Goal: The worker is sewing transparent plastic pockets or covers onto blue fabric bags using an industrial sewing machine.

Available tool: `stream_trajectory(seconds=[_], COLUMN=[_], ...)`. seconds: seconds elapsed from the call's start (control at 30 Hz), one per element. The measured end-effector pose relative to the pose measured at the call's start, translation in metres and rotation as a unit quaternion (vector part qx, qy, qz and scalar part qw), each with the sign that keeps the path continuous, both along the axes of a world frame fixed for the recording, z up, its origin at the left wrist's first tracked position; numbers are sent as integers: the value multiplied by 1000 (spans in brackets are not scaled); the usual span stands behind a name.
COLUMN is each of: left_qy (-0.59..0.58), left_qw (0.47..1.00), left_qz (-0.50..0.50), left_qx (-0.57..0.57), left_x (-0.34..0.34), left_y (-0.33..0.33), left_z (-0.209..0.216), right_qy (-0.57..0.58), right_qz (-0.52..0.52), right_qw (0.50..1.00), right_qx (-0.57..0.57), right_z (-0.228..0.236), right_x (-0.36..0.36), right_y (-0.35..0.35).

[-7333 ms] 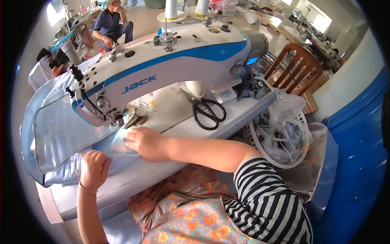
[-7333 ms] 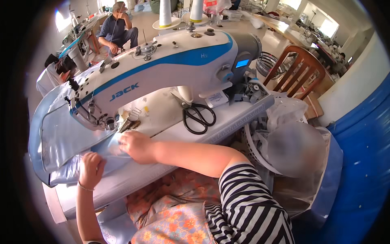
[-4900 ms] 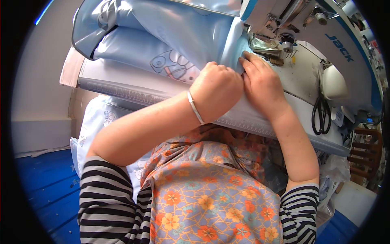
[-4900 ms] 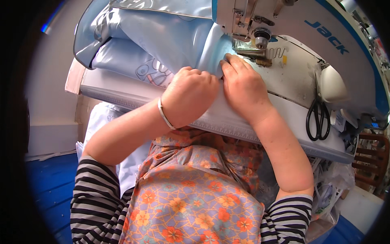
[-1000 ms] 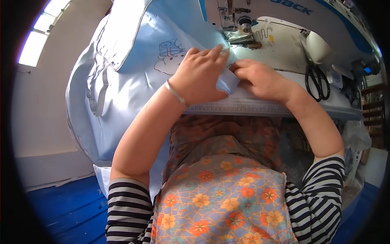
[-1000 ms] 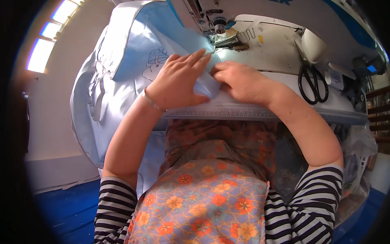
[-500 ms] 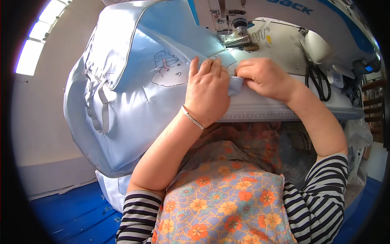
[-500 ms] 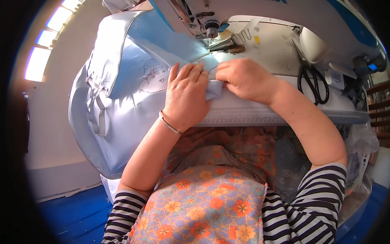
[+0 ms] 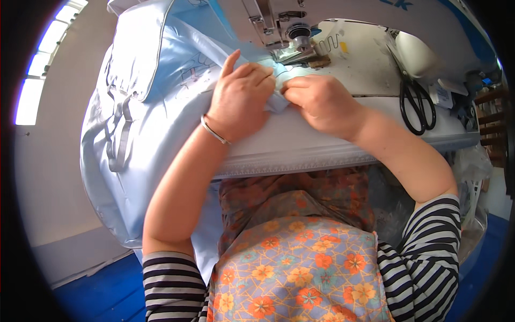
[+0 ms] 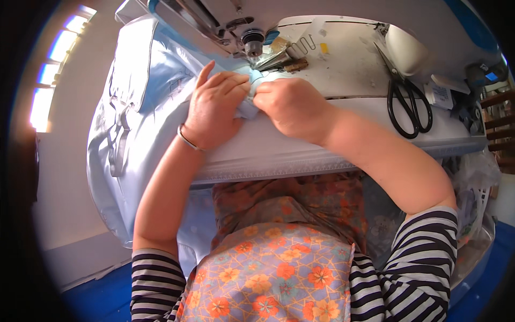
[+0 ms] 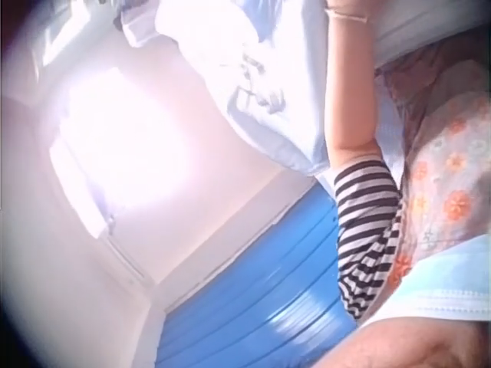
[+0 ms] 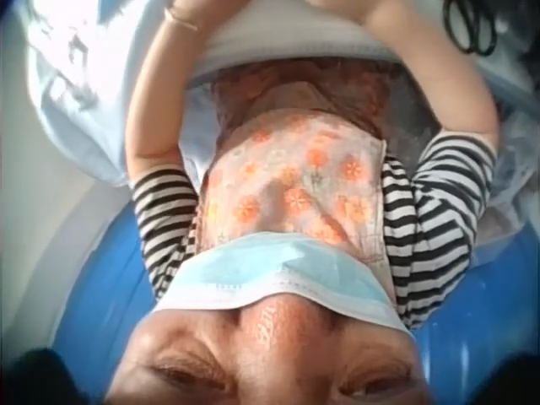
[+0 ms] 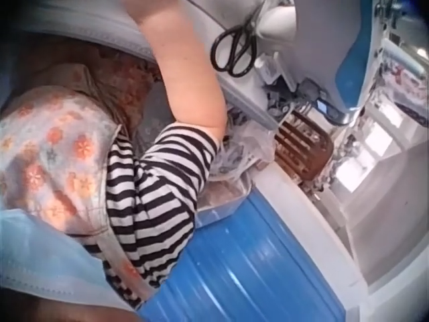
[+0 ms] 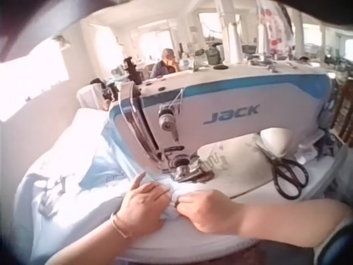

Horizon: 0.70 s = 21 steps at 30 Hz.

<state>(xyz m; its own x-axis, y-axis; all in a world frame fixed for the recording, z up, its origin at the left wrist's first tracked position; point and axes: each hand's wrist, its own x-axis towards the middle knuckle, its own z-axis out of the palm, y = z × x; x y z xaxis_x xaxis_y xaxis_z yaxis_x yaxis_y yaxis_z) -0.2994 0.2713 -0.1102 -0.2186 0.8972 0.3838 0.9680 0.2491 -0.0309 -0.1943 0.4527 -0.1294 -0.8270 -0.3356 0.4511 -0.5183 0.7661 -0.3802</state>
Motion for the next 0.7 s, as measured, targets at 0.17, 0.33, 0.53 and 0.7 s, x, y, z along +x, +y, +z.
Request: stream_trajectory(seconds=[0.17, 0.33, 0.53, 0.7], left_qy=[0, 28, -30, -110], left_qw=[996, 998, 999, 986], left_qz=[-90, -14, 27, 91], left_qx=[-19, -59, 10, 85], left_x=[-35, -10, 49, 97], left_y=[3, 2, -66, -114], left_z=[6, 16, 44, 36], right_qy=[45, 13, -24, -223], right_qz=[-35, -34, -2, -160], right_qw=[998, 999, 985, 949], right_qx=[-24, -39, -170, -155], right_z=[-13, -10, 8, 34], right_x=[-12, -15, -28, -64], right_y=[-9, -1, -14, -50])
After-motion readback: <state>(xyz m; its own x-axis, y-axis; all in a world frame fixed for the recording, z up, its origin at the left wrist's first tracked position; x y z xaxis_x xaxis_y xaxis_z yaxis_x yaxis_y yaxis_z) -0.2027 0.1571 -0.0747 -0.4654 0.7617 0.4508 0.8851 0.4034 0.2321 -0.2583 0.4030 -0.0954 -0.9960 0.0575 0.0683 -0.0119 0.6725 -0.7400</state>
